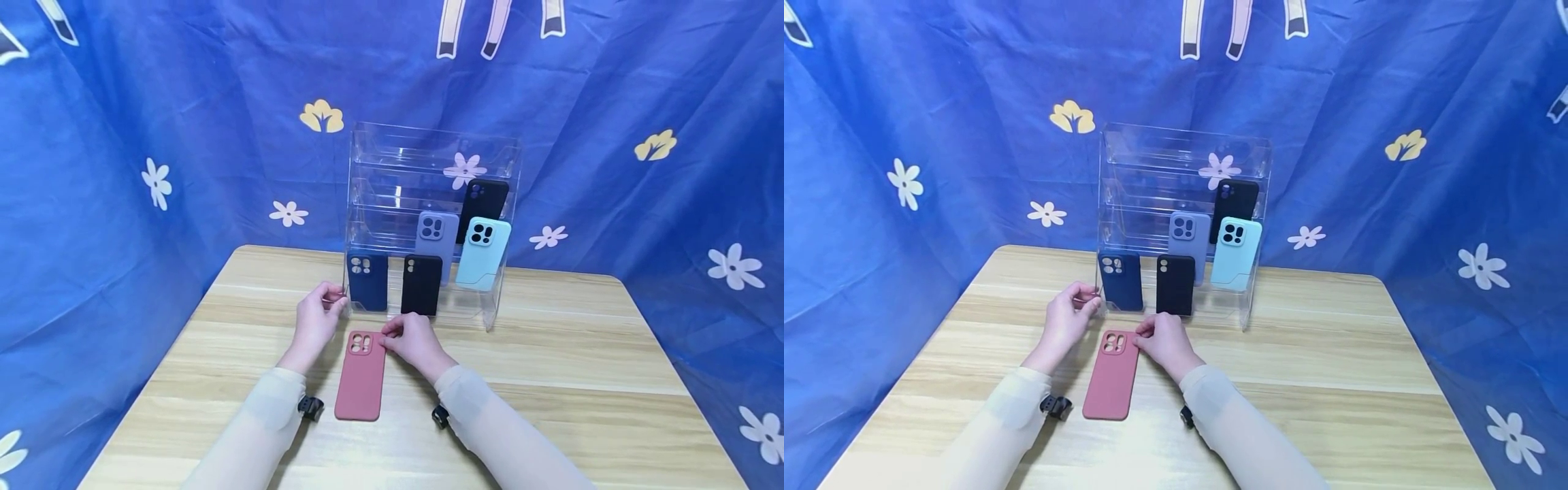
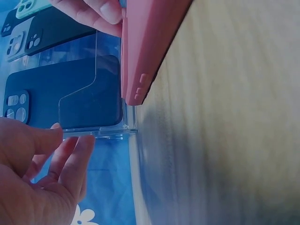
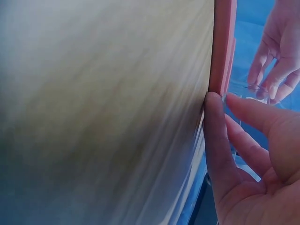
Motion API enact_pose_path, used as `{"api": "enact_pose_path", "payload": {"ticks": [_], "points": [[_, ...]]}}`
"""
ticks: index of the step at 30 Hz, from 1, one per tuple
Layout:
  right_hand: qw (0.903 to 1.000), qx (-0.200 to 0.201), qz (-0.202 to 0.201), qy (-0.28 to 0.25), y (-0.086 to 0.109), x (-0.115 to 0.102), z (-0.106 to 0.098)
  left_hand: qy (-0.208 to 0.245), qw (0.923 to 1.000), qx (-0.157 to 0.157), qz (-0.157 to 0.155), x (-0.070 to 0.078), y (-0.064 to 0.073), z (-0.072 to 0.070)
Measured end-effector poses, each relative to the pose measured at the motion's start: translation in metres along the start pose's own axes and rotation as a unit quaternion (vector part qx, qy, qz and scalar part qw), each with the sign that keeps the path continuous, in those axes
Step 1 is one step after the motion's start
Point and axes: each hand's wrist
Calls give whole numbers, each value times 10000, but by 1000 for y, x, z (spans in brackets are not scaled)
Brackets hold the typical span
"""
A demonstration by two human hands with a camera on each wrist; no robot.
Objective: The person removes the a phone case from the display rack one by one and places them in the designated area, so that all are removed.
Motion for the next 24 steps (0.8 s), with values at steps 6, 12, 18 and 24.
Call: {"api": "enact_pose_path", "payload": {"ticks": [6, 12, 18, 24], "points": [[9981, -136, 132, -580, 5, 2, -6, -77, 10000, 59, -12, -2, 0, 1], [9991, 91, -41, -407, 7, 3, -16, -24, 10000, 61, 65, -1, 0, 3], [9987, 198, -372, -300, 5, 5, -29, 11, 10000, 23, -13, 1, 1, 3], [9944, 649, -776, -315, -1, 8, -46, 66, 10000, 53, -26, 0, 1, 3]]}}
Point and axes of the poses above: each hand's wrist, its own y-axis away from the middle knuckle, its own z-axis out of the palm, x = y × z, and after that the axes turned 11 degrees about x, right-handed
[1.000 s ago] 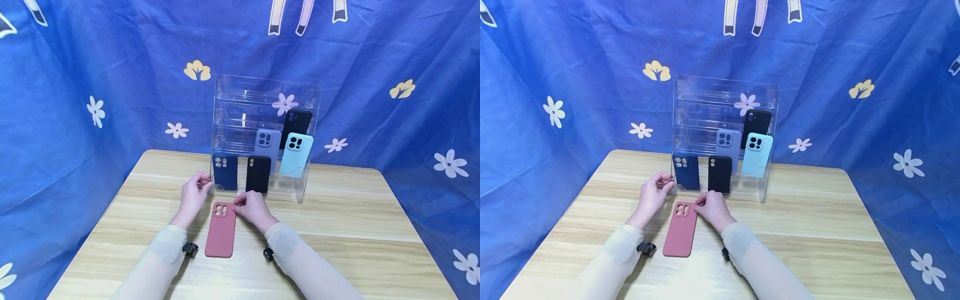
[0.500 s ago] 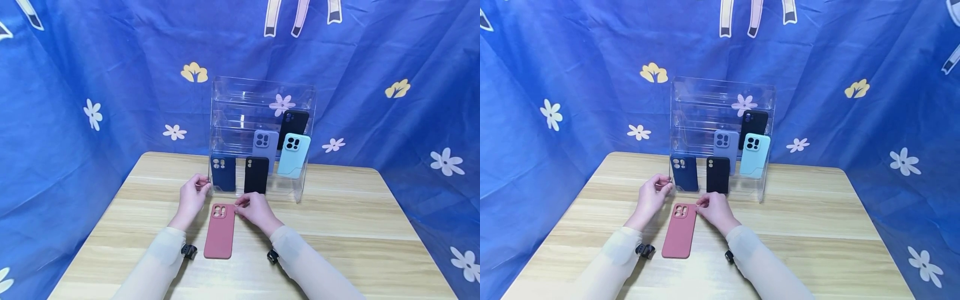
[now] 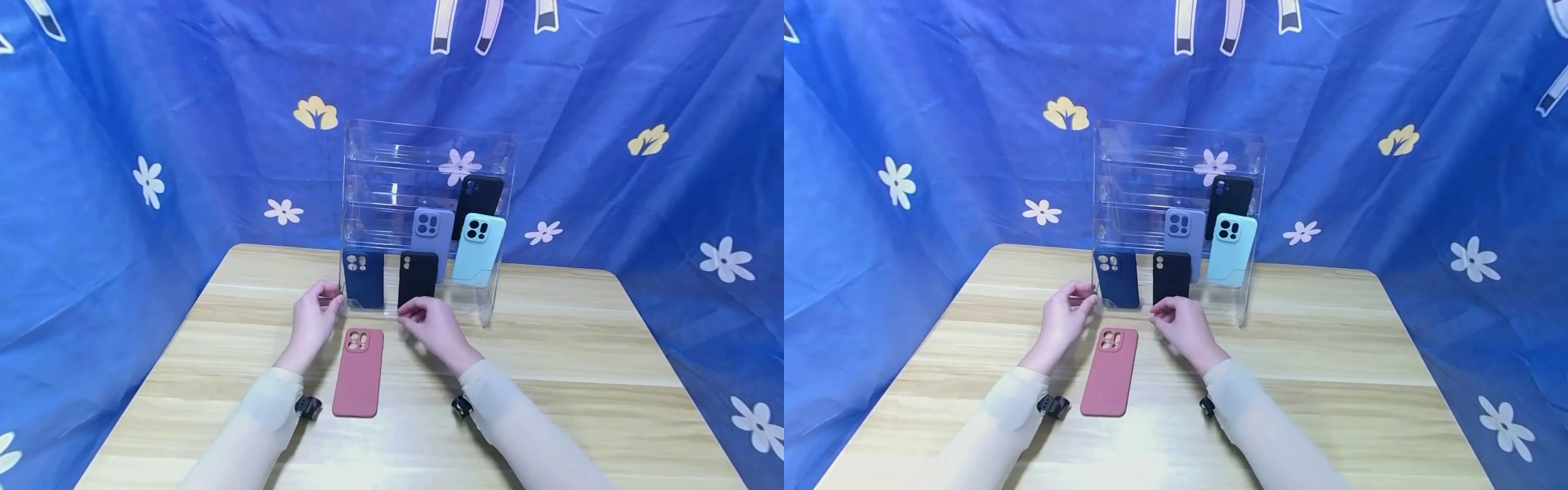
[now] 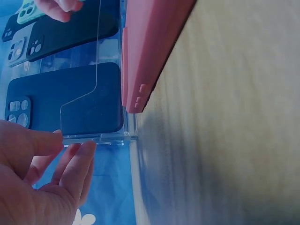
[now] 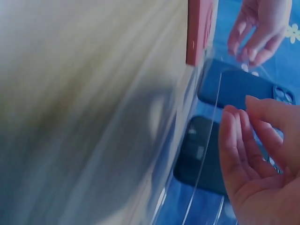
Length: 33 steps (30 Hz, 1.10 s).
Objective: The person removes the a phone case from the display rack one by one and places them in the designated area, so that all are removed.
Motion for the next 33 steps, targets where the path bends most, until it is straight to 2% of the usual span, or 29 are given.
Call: {"api": "enact_pose_path", "payload": {"ticks": [11, 21, 27, 33], "points": [[9954, 933, -115, -173, -11, 5, -22, 270, 9993, -65, -230, -1, 0, 3], [9882, 1455, -428, -224, -27, -1, -34, 280, 9992, 67, -287, -3, 0, -5], [9808, 1822, -650, -233, -39, -5, -47, 441, 9986, 52, -273, -3, 1, -4], [9764, 2021, -727, -207, -49, -7, -56, 412, 9988, -44, -245, -1, -2, -1]]}}
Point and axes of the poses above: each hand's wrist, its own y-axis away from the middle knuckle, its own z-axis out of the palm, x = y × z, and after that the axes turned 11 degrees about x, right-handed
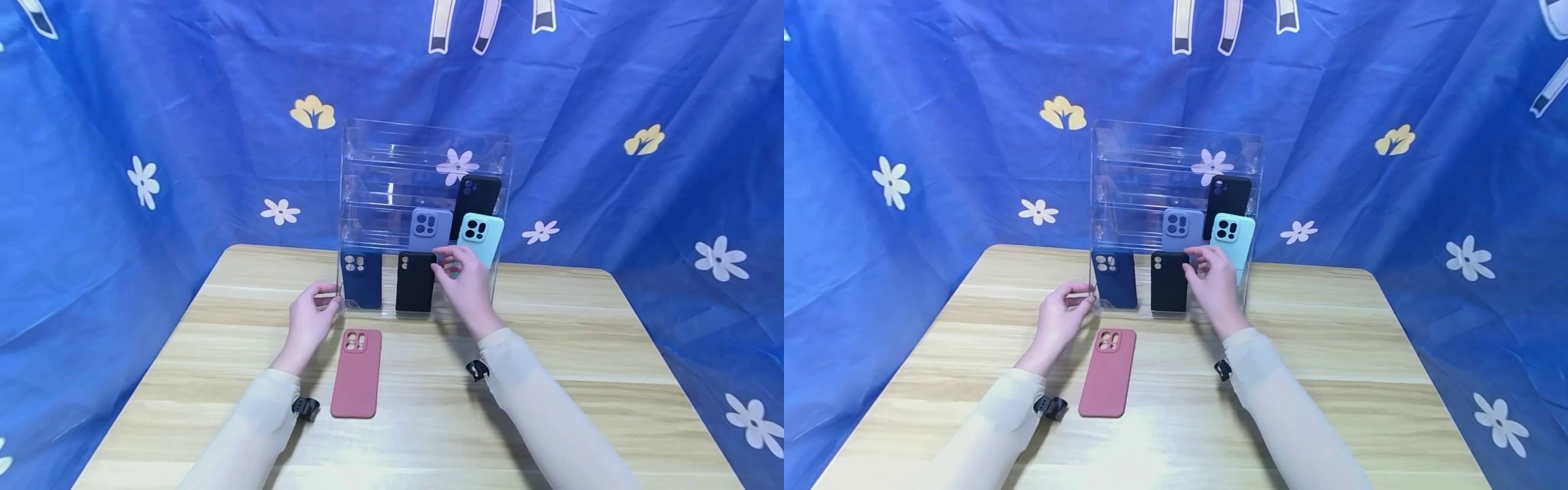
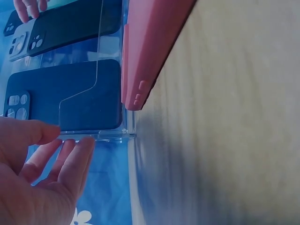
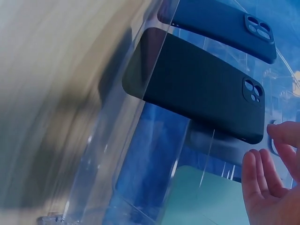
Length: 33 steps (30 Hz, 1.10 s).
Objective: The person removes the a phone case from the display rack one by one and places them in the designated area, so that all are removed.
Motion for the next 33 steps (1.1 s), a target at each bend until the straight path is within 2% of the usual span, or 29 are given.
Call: {"api": "enact_pose_path", "payload": {"ticks": [21, 33], "points": [[9995, -213, 18, 238, 1, 10, 7, 13, 10000, -28, -22, -2, -1, -1], [9998, -108, -25, 133, 4, 14, 5, -21, 10000, -29, 24, 0, -2, -1]]}}
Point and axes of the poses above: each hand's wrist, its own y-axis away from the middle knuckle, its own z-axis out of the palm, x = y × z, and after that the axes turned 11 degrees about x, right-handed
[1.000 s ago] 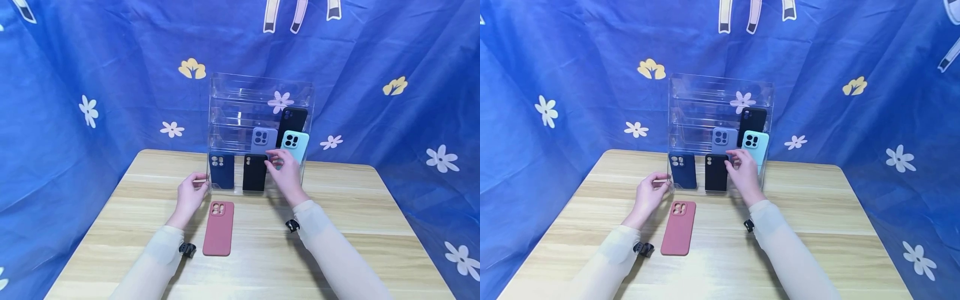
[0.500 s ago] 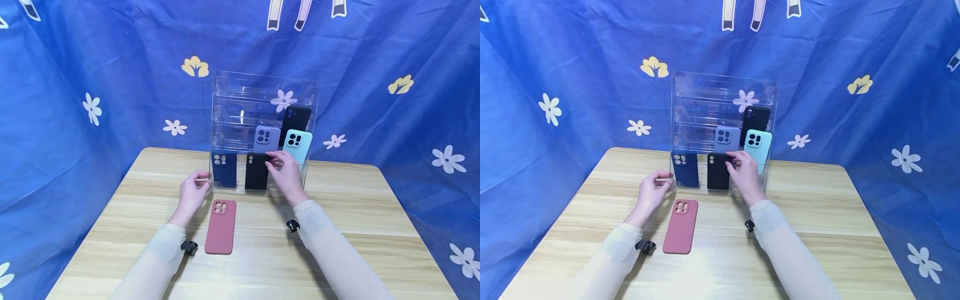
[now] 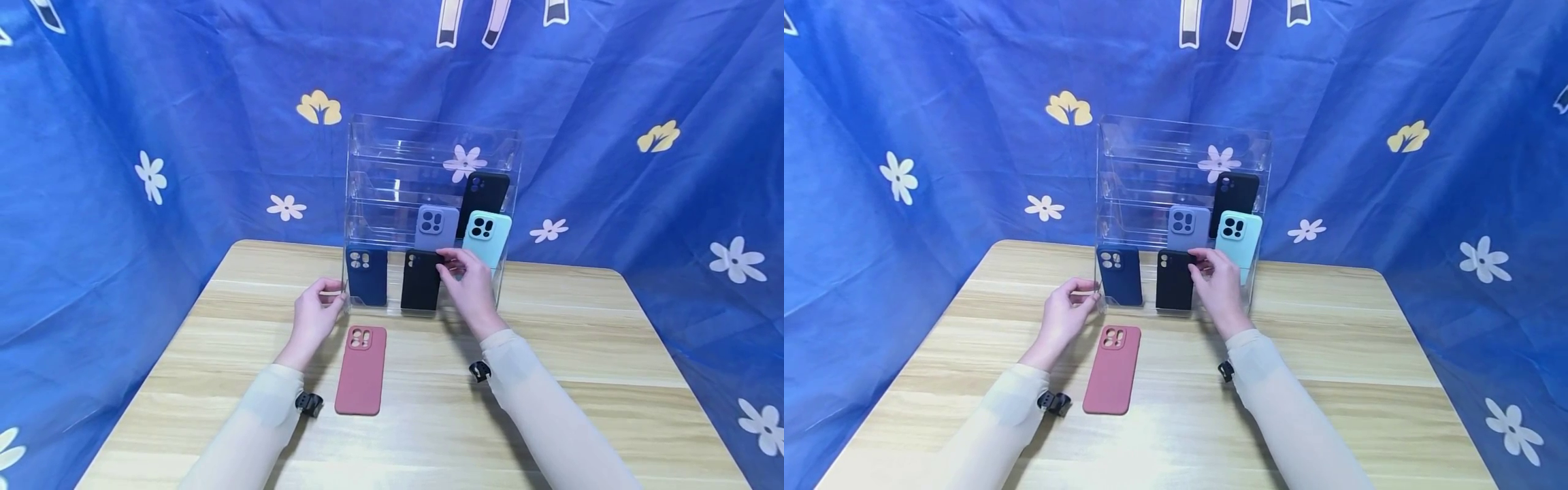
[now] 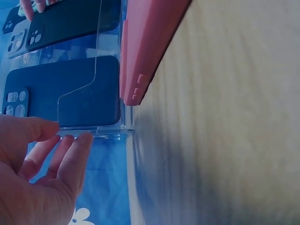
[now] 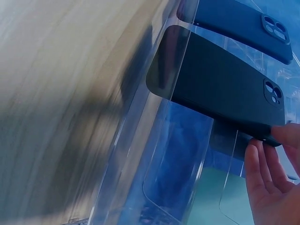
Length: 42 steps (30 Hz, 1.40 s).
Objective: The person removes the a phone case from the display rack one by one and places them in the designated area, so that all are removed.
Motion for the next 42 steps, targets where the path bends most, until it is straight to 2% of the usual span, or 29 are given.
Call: {"api": "enact_pose_path", "payload": {"ticks": [16, 24, 32, 37, 42], "points": [[9997, 145, -133, -129, 3, 2, -6, 54, 10000, -56, -61, 0, 0, 0], [9995, 161, -202, -155, 6, 0, -10, 14, 10000, -5, 33, -1, 0, 0], [9975, 361, -312, -513, 9, -11, -16, -12, 9999, 4, 147, -1, 0, 1], [9957, 447, -242, -774, 9, -17, -17, -18, 9999, -34, 168, -2, -1, 0], [9954, 358, -38, -888, 12, -22, -17, -29, 9999, -60, 130, -3, 0, -1]]}}
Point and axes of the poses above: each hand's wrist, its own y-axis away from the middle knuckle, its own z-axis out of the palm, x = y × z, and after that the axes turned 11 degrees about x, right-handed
